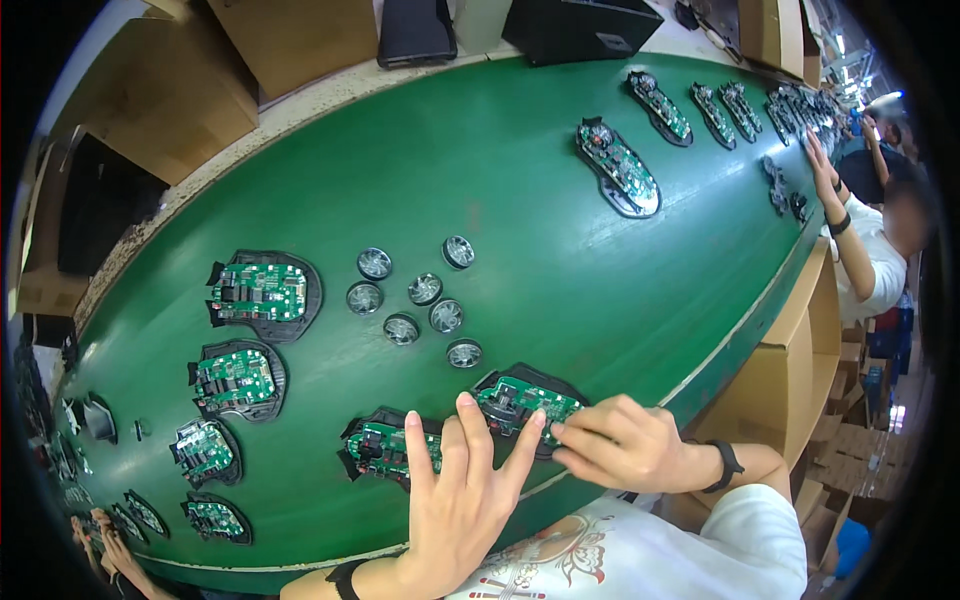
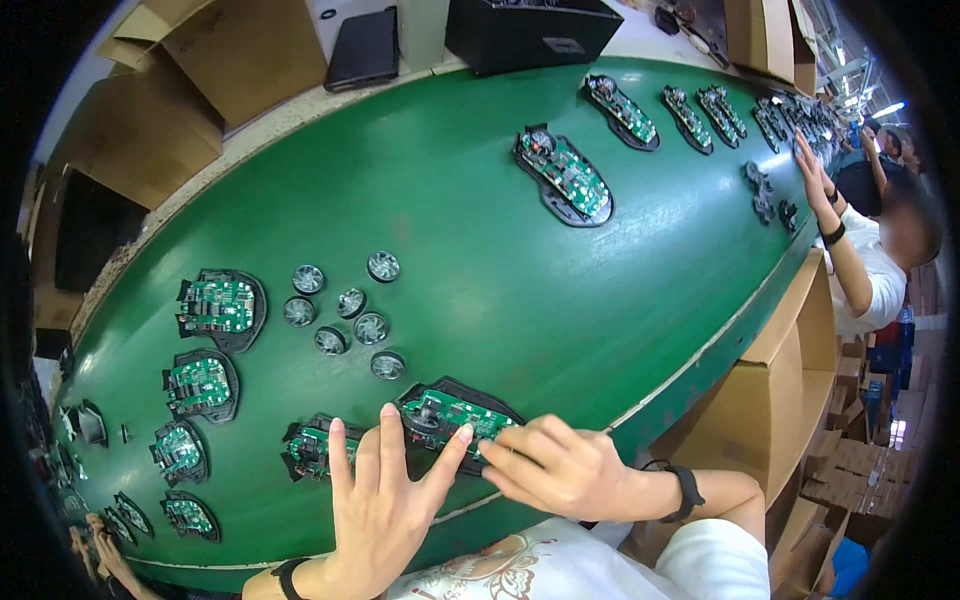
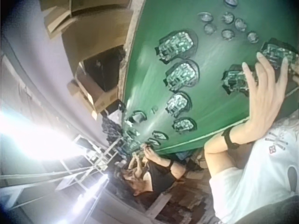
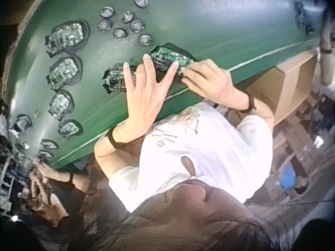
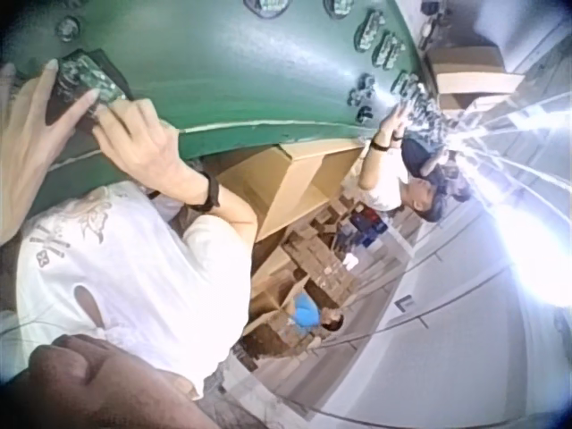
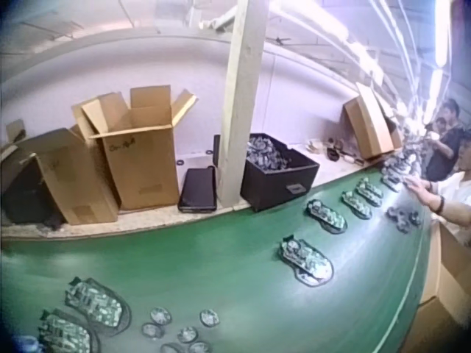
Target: The person assembles electronic components on a green workbench. They repeatedly pick up small circular parts and attach them to green circuit boards, then move the completed units to the side. The process is repetitive and involves handling multiple identical units.
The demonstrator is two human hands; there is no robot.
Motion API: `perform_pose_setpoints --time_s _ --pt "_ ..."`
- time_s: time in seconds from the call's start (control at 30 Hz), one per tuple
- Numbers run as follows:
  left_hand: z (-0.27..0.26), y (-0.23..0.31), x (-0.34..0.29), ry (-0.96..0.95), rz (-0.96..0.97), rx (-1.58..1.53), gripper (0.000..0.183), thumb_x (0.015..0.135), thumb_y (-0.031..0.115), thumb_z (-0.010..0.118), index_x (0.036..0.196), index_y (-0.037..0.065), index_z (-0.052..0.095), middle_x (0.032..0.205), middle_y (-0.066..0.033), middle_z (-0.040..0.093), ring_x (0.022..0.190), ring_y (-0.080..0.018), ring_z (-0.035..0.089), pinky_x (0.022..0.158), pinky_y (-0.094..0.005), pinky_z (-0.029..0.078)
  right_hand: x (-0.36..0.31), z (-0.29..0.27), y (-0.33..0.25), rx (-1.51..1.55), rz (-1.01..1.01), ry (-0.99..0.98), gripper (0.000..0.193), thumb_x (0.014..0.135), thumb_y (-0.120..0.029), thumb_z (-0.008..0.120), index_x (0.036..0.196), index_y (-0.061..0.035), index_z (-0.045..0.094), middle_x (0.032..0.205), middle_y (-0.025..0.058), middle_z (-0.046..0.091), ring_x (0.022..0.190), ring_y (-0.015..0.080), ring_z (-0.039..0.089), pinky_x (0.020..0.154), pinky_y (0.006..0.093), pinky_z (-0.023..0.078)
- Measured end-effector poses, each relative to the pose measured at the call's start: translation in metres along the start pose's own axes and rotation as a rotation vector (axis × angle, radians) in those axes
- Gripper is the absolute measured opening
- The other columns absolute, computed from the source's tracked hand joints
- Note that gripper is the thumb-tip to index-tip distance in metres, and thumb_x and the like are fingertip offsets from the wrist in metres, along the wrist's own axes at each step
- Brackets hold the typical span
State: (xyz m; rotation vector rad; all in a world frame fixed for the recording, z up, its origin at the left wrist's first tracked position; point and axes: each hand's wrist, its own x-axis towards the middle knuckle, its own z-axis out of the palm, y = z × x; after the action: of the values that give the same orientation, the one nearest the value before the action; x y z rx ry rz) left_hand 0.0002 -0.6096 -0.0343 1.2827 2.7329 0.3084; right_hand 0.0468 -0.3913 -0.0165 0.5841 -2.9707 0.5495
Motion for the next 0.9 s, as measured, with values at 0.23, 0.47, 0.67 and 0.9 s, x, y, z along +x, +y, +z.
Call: perform_pose_setpoints --time_s 0.23,0.47,0.67,0.9 --pt "-0.028 -0.016 -0.009 0.042 -0.119 -0.269 0.068 0.079 0.019 0.072 0.144 0.026 0.052 0.138 -0.0256 0.049 0.118 -0.037 0.053 0.108 -0.0603 0.037 -0.012 -0.008 0.003 -0.281 -0.163 -0.038 0.049 0.075 -0.035 0.081 0.114 -0.0074 0.072 0.106 0.0018 0.067 0.075 0.0132 0.059 0.048 0.022 0.043" --pt "-0.042 -0.027 -0.067 -0.059 -0.398 -0.174 0.083 0.069 0.027 0.086 0.144 0.024 0.051 0.146 -0.0236 0.042 0.122 -0.0399 0.047 0.098 -0.0522 0.04 0.048 -0.008 0.051 -0.385 -0.021 -0.024 0.048 0.079 -0.037 0.078 0.113 -0.0055 0.067 0.101 0.0051 0.058 0.085 0.0185 0.061 0.054 0.03 0.052" --pt "-0.019 -0.023 -0.061 0.009 -0.378 -0.247 0.08 0.069 0.029 0.086 0.142 0.03 0.052 0.147 -0.0275 0.039 0.121 -0.0418 0.047 0.097 -0.05 0.043 0.125 -0.001 0.097 -0.456 0.036 0.002 0.041 0.084 -0.032 0.076 0.111 -0.0034 0.064 0.102 0.007 0.056 0.095 0.0227 0.061 0.062 0.0345 0.055" --pt "0.0 -0.033 -0.067 0.062 -0.189 -0.376 0.068 0.073 0.02 0.077 0.138 0.026 0.058 0.142 -0.0281 0.044 0.123 -0.0447 0.05 0.106 -0.0547 0.043 0.151 -0.001 0.038 -0.184 -0.075 -0.144 0.043 0.085 -0.017 0.073 0.126 -0.0105 0.061 0.107 0.0071 0.058 0.096 0.0254 0.063 0.067 0.0388 0.057"
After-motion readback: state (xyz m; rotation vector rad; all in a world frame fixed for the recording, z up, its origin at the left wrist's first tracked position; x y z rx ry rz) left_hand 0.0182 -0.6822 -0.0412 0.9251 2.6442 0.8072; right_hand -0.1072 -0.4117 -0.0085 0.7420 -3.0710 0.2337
